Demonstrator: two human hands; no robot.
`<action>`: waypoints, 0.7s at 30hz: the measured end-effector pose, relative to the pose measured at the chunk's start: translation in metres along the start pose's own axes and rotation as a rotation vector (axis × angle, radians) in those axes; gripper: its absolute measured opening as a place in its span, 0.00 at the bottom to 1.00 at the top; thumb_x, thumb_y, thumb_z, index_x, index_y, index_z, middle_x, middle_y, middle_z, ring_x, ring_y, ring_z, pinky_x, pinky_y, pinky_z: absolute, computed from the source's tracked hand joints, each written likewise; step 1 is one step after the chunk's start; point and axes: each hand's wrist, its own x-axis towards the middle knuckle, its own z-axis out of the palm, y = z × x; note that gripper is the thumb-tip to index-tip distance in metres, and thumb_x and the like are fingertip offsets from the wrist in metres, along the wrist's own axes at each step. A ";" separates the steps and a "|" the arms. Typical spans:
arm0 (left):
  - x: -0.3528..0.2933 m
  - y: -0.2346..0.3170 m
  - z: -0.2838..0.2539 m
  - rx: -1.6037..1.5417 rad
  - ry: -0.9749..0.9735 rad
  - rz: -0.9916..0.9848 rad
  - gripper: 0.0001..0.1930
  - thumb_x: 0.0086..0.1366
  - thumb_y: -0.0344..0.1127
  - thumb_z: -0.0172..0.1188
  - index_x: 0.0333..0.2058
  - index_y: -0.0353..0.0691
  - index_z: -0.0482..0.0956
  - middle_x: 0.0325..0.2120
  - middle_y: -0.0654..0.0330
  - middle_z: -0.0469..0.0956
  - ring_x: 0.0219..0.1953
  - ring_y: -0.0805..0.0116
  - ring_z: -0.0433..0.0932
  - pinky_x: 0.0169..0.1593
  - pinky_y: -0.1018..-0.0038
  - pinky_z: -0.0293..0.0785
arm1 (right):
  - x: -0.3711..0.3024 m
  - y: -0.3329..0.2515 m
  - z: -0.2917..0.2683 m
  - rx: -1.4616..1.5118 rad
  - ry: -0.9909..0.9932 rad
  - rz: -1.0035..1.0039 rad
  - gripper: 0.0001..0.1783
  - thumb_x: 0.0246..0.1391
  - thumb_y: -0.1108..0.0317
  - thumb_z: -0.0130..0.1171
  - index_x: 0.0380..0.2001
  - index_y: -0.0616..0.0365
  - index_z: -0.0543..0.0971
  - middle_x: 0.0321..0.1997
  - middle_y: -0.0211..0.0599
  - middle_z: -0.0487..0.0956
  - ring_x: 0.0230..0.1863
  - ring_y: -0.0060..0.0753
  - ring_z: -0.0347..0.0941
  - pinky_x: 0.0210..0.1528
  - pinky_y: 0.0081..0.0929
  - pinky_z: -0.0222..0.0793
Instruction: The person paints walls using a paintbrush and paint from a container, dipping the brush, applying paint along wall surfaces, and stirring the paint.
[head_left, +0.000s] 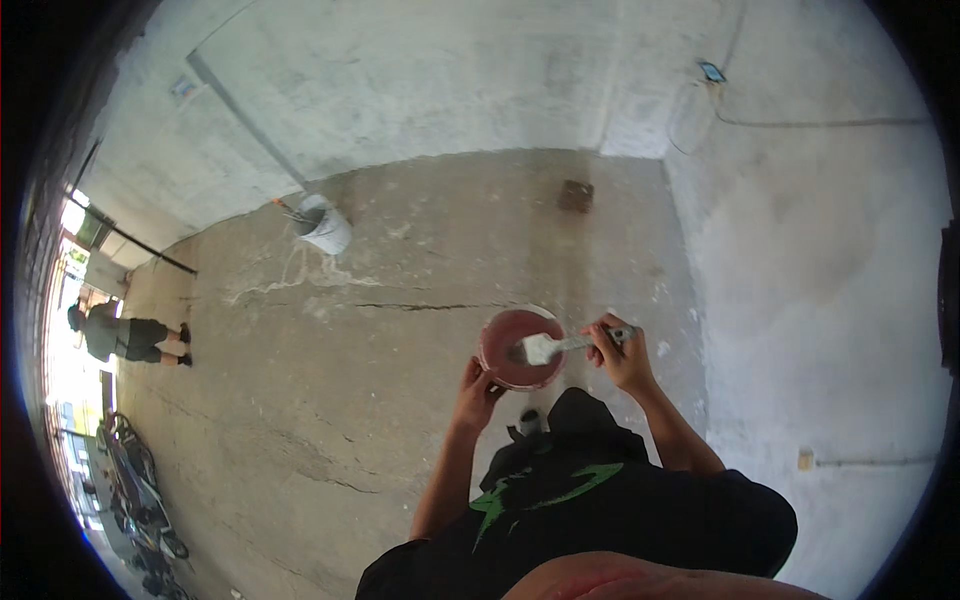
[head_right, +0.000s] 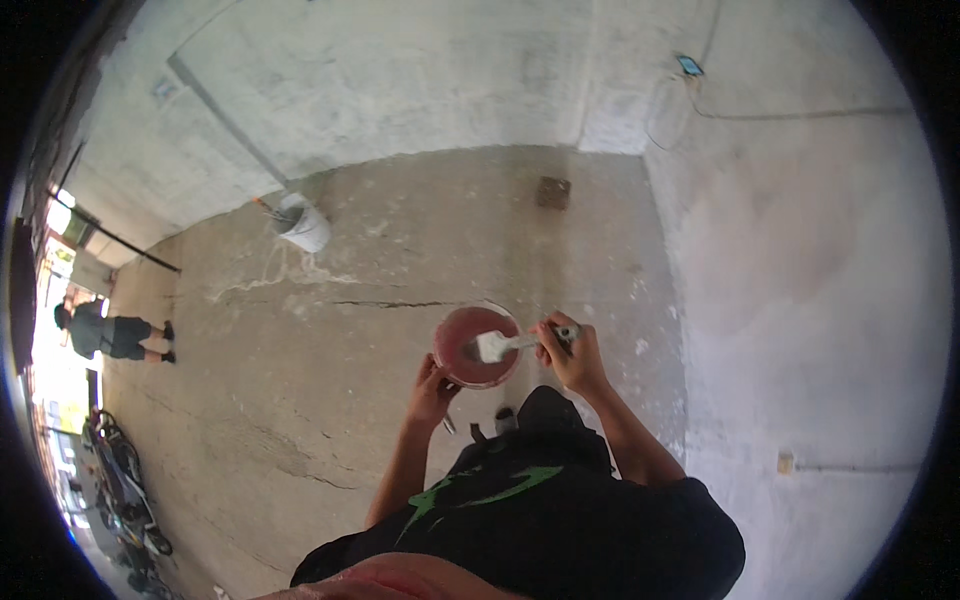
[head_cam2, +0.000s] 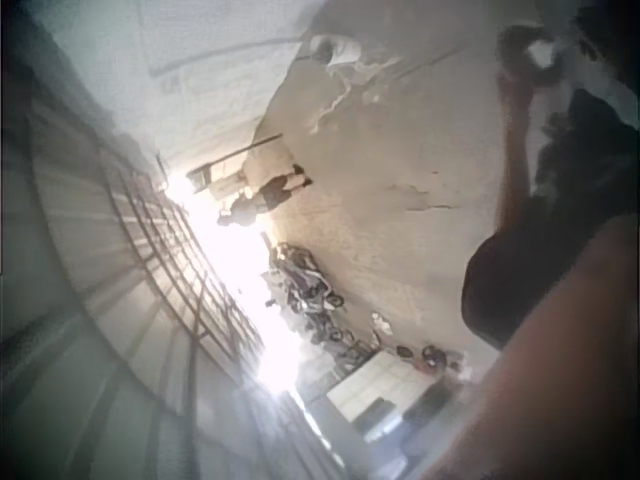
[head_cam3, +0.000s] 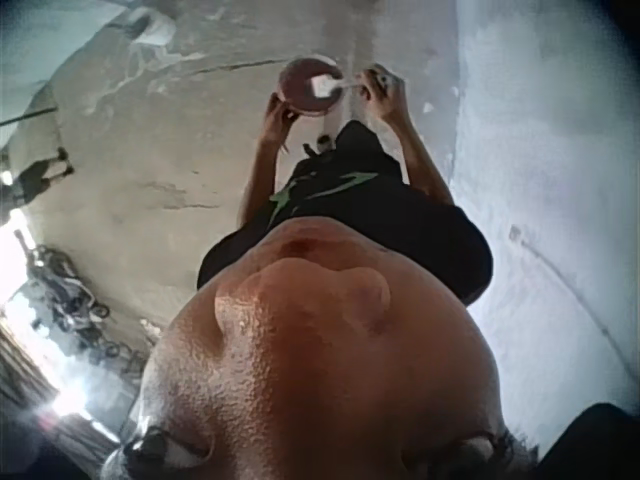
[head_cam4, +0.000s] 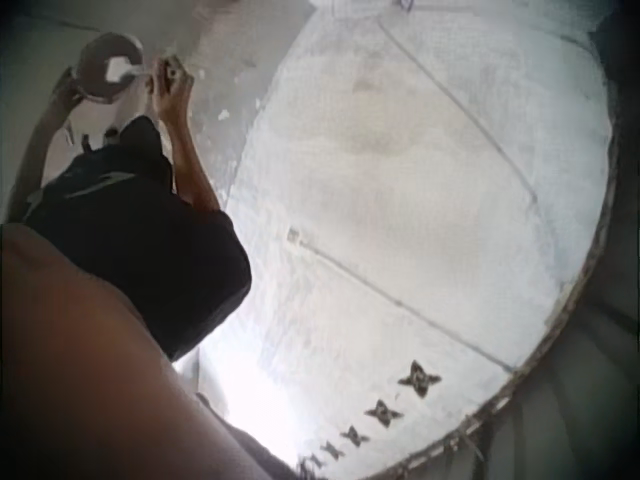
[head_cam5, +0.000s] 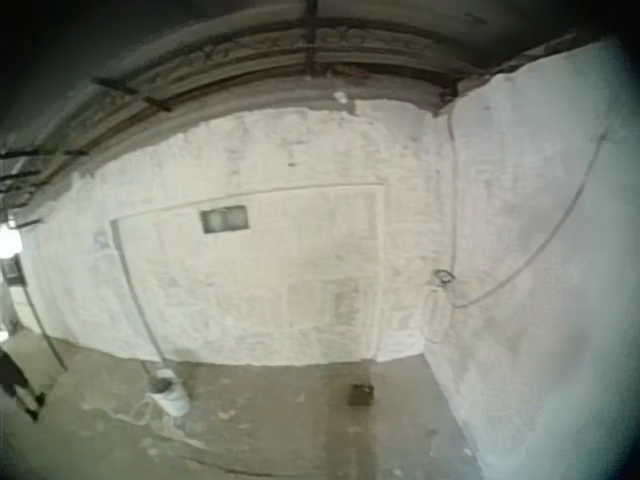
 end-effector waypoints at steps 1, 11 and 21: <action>0.016 0.007 -0.007 -0.014 -0.035 -0.007 0.09 0.73 0.36 0.60 0.48 0.47 0.72 0.44 0.65 0.79 0.47 0.73 0.80 0.51 0.66 0.78 | 0.019 0.000 0.007 -0.039 -0.018 -0.020 0.17 0.73 0.59 0.55 0.36 0.63 0.81 0.21 0.29 0.78 0.22 0.17 0.73 0.26 0.21 0.69; 0.193 0.097 0.002 -0.045 0.082 -0.018 0.14 0.74 0.46 0.61 0.49 0.47 0.74 0.43 0.66 0.79 0.45 0.72 0.79 0.49 0.67 0.79 | 0.242 0.019 0.050 -0.163 -0.244 -0.126 0.14 0.72 0.63 0.57 0.36 0.63 0.80 0.19 0.31 0.78 0.21 0.19 0.75 0.25 0.23 0.70; 0.302 0.221 -0.030 -0.123 0.301 0.177 0.14 0.75 0.47 0.60 0.51 0.45 0.74 0.43 0.64 0.79 0.45 0.73 0.80 0.49 0.69 0.80 | 0.459 -0.022 0.144 -0.231 -0.576 -0.288 0.07 0.69 0.68 0.59 0.43 0.61 0.81 0.25 0.35 0.82 0.24 0.23 0.79 0.29 0.24 0.73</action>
